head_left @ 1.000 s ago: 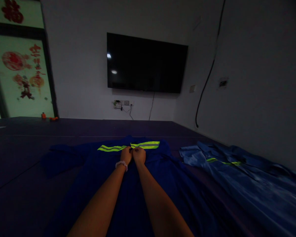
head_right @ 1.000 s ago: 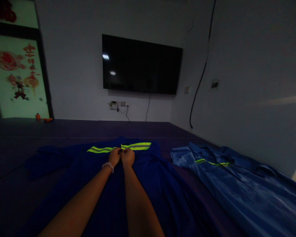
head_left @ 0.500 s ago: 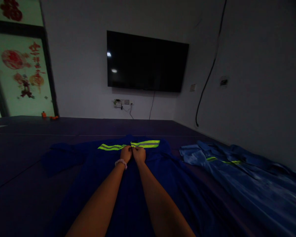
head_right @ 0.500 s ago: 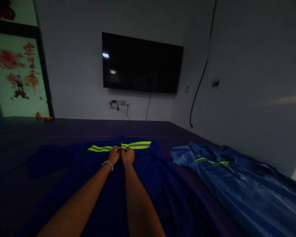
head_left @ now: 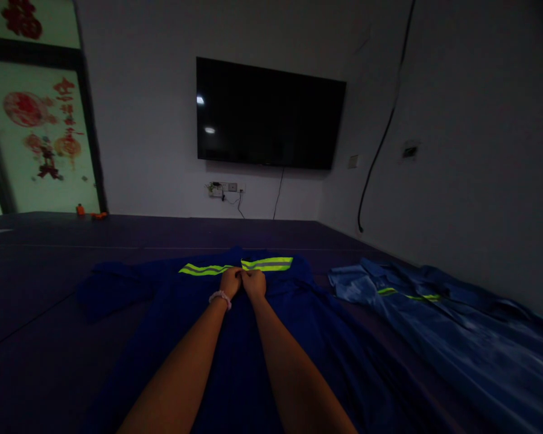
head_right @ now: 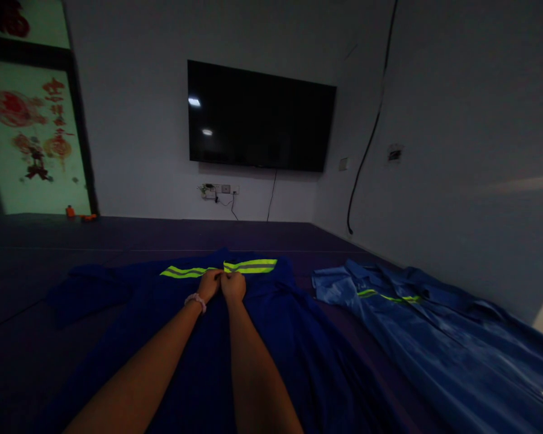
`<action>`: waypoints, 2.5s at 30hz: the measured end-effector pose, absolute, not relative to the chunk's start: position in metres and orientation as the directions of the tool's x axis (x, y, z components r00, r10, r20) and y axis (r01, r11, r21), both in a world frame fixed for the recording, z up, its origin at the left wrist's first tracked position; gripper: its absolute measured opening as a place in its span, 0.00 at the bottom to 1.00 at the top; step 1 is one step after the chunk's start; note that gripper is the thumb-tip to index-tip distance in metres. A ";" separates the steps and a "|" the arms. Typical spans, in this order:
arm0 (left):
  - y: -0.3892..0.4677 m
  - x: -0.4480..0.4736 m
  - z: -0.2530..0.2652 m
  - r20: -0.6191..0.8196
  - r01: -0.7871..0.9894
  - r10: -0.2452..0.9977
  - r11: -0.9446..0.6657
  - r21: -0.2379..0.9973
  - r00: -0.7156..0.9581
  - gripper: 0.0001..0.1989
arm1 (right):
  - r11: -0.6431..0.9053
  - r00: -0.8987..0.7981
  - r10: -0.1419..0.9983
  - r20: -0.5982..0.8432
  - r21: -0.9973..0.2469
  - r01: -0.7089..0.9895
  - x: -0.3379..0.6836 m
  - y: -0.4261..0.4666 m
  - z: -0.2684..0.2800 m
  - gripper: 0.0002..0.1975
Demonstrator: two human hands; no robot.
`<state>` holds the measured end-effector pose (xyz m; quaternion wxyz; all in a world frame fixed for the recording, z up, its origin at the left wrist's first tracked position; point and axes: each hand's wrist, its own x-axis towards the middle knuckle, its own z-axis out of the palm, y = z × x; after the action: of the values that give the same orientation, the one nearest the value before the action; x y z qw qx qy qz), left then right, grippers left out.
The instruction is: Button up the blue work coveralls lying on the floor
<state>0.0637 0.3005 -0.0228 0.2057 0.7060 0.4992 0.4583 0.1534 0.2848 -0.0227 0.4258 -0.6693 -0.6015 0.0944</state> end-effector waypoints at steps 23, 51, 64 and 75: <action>0.307 0.066 -0.028 0.430 0.572 0.903 -0.346 0.744 -0.013 0.13 | -0.013 0.352 0.852 0.387 -0.657 0.754 0.149 0.281 -0.019 0.13; 0.303 0.064 -0.024 0.432 0.513 0.899 -0.405 0.757 0.072 0.17 | 0.083 0.259 0.880 0.399 -0.665 0.742 0.153 0.285 -0.021 0.13; 0.305 0.062 -0.024 0.440 0.507 0.891 -0.434 0.744 0.118 0.16 | 0.120 0.227 0.886 0.404 -0.672 0.731 0.156 0.290 -0.025 0.13; 0.309 0.066 -0.028 0.424 0.525 0.904 -0.389 0.757 0.057 0.15 | 0.028 0.308 0.873 0.378 -0.670 0.742 0.150 0.285 -0.021 0.13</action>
<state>0.0658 0.3090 -0.0280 0.2075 0.6969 0.5125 0.4568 0.1501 0.2854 -0.0205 0.4176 -0.6927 -0.5827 0.0785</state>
